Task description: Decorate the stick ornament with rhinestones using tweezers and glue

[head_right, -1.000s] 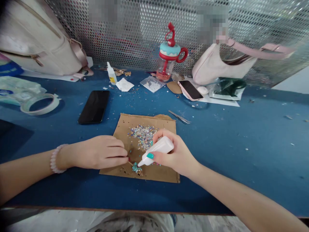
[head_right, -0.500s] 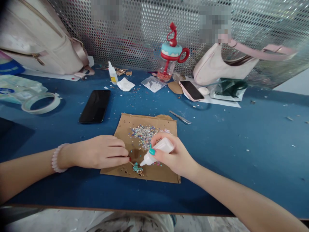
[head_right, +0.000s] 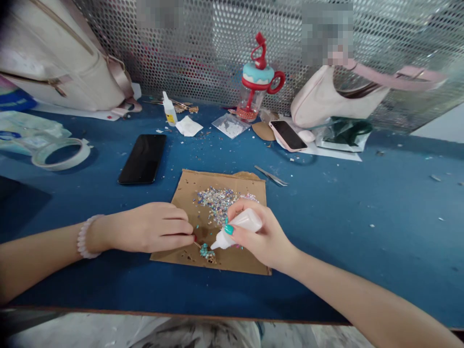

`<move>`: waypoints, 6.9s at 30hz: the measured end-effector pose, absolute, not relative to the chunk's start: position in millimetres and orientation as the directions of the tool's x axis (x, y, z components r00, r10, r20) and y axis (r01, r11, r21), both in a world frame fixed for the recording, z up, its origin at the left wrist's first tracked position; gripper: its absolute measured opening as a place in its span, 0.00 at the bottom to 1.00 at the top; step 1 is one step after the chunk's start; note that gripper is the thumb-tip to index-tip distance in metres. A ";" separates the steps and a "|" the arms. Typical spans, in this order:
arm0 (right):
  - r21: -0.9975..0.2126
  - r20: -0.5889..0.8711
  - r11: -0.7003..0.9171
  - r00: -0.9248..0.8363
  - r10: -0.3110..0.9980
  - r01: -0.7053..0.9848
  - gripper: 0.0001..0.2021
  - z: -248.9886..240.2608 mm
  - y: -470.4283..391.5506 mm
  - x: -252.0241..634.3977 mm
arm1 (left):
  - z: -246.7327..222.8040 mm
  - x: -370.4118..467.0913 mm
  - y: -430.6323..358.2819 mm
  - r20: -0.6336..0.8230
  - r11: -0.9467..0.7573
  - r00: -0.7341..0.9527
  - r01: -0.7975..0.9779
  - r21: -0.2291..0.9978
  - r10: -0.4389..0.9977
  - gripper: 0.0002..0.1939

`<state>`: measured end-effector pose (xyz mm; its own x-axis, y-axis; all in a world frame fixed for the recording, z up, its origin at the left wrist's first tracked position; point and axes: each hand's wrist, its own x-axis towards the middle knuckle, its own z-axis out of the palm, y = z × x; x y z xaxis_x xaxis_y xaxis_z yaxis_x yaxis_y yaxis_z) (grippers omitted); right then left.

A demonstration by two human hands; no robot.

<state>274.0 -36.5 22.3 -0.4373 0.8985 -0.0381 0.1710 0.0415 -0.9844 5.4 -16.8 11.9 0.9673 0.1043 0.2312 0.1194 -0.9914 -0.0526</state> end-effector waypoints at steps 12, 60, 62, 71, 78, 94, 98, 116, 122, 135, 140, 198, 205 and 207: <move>-0.986 -0.044 0.026 -0.401 0.915 0.167 0.04 25.8 -37.6 269.1 | 11.0 4.5 -16.8 0.223 -0.992 0.970 0.116 -0.049 0.102 0.12; -0.987 0.043 -0.044 -0.514 0.857 -0.155 0.21 9.5 -15.1 287.2 | 3.5 1.6 -11.2 0.275 -0.999 0.961 -0.007 0.039 0.004 0.30; -0.996 0.010 -0.036 -0.514 0.858 -0.080 0.17 9.9 -15.0 289.2 | 2.6 2.3 -10.7 0.283 -0.998 0.959 -0.018 0.068 0.002 0.31; -0.961 -0.014 0.164 -0.632 0.775 0.223 0.15 22.5 -22.1 279.2 | 6.8 2.6 -11.0 0.272 -0.999 0.962 -0.002 0.036 0.008 0.26; -0.899 0.087 0.330 -0.619 0.781 0.289 0.11 23.8 -22.0 282.2 | 8.0 2.6 -12.3 0.288 -0.999 0.957 0.041 -0.035 0.029 0.17; -0.893 0.104 0.357 -0.646 0.756 0.273 0.11 27.7 -25.3 280.2 | 8.1 3.7 -11.4 0.304 -0.998 0.952 0.054 -0.038 0.040 0.14; -0.897 0.091 0.350 -0.660 0.746 0.272 0.10 30.5 -27.3 278.4 | 8.9 4.5 -11.3 0.293 -0.998 0.955 0.057 -0.032 0.045 0.14; -0.878 0.158 0.408 -0.656 0.738 0.249 0.08 23.7 -25.7 284.5 | 9.1 4.7 -10.8 0.299 -0.998 0.953 0.055 -0.016 0.048 0.13; -0.866 0.190 0.441 -0.660 0.726 0.235 0.08 23.7 -26.2 283.6 | 7.8 4.9 -10.1 0.302 -0.998 0.952 0.055 -0.009 0.049 0.14; -0.840 0.231 0.495 -0.677 0.699 0.225 0.08 26.1 -26.4 282.7 | 8.0 4.2 -10.4 0.277 -0.998 0.959 0.060 0.000 0.058 0.14; -0.835 0.236 0.501 -0.675 0.699 0.227 0.08 25.8 -27.3 283.3 | 8.1 4.3 -9.8 0.280 -0.998 0.958 0.062 -0.003 0.059 0.13; -0.851 0.178 0.443 -0.640 0.748 0.281 0.06 25.4 -27.8 281.9 | 7.2 4.0 -9.4 0.282 -0.998 0.957 0.070 0.000 0.067 0.13; -0.848 0.188 0.446 -0.625 0.757 0.285 0.06 28.3 -27.7 280.7 | 7.5 3.8 -8.9 0.283 -0.998 0.957 0.067 -0.007 0.062 0.13; -0.851 0.184 0.441 -0.625 0.759 0.285 0.05 28.4 -27.8 281.0 | 7.8 3.9 -9.0 0.287 -0.998 0.956 0.065 -0.004 0.062 0.13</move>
<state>281.0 -27.8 28.4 -0.6249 0.7587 0.1838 0.2854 0.4412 -0.8508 3.9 -9.0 7.8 0.9559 0.0616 0.2873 0.0655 -0.9978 -0.0040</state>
